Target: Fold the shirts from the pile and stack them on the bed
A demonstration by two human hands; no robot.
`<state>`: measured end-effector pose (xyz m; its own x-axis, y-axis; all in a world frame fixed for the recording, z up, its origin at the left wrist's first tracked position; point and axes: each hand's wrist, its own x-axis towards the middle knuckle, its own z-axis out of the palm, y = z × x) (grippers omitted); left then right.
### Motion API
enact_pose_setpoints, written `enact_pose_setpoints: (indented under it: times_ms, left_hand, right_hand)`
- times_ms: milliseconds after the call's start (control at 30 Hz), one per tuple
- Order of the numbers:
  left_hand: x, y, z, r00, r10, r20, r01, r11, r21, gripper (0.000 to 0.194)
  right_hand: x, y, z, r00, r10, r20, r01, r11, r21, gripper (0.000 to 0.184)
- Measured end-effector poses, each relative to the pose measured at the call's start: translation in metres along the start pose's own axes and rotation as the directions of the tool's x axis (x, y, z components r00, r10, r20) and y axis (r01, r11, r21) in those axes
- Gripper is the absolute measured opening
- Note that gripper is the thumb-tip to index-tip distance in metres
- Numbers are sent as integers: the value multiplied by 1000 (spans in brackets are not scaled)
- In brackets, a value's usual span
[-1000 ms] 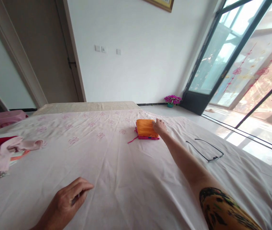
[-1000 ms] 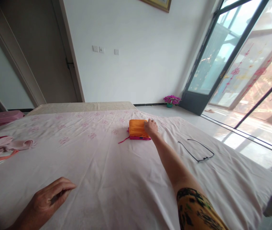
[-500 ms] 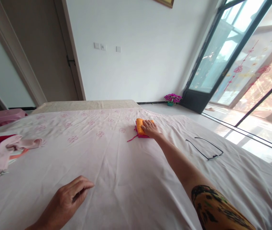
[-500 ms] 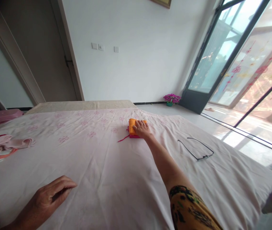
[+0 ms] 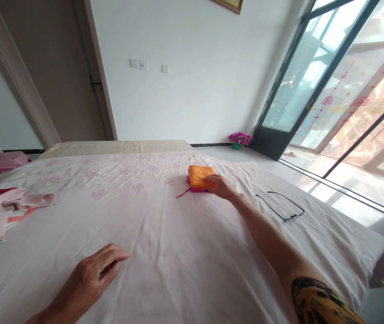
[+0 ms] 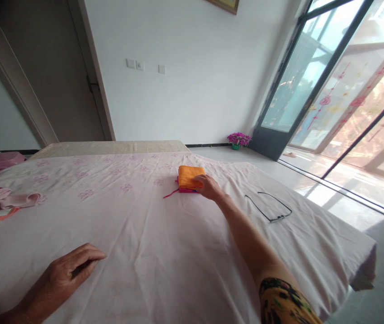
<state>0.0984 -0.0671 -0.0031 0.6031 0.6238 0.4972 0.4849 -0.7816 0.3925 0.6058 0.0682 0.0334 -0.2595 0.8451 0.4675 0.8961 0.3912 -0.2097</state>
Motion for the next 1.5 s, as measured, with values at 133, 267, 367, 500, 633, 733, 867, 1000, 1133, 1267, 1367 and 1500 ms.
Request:
enact_pose_setpoints:
  times_ms: [133,267,367,500,633,733,867,1000,1133,1267,1367,1500]
  left_hand:
    - [0,1,-1,1000,-12,7,12,1000,3,18]
    - [-1,0,-1,1000,-24,14,24,1000,1,18]
    - [1,0,-2,1000,-24,17,24,1000,-10,18]
    - [2,2,-2,1000,-27,16,27,999,-21,18]
    - [1,1,-2,999,-36,28,36,999,-16,19]
    - [0,1,-2,998,-41,38,42,999,-12,19]
    - [2,3,-3,999,-41,28,41,999,-7,18]
    - [3,5,-3,1000,-23,4,23,1000,-11,18]
    - [4,4,-3,1000,-10,-3,10,1000,-17,19]
    - [3,3,-3,1000,-8,13,8,1000,-18,18]
    - [3,2,-2,1000,-8,16,9,1000,-20,18]
    - [1,1,0,1000,-10,18,10,1000,-23,19]
  right_hand:
    - [-4,-7,-4,999,-43,8,44,991,-128,37]
    - [-8,-12,-8,996,-75,49,84,971,-224,37]
    - [-9,-17,-10,996,-53,69,71,957,-283,35]
    - [-6,-25,-8,996,15,91,17,938,-346,34]
    - [-2,-31,-2,998,48,43,-26,911,-411,29]
    - [0,-35,5,999,53,2,-46,886,-462,26]
    - [-1,-42,12,998,70,1,-60,868,-493,25]
    - [-9,-48,17,997,80,16,-65,896,-440,29]
    - [-19,-42,16,997,76,13,-70,965,-254,45]
    - [-19,-25,2,977,161,-137,-165,986,-21,49]
    - [-12,-17,-13,937,245,-248,-244,969,34,51]
    - [-1,-20,-24,946,215,-242,-234,971,-54,52]
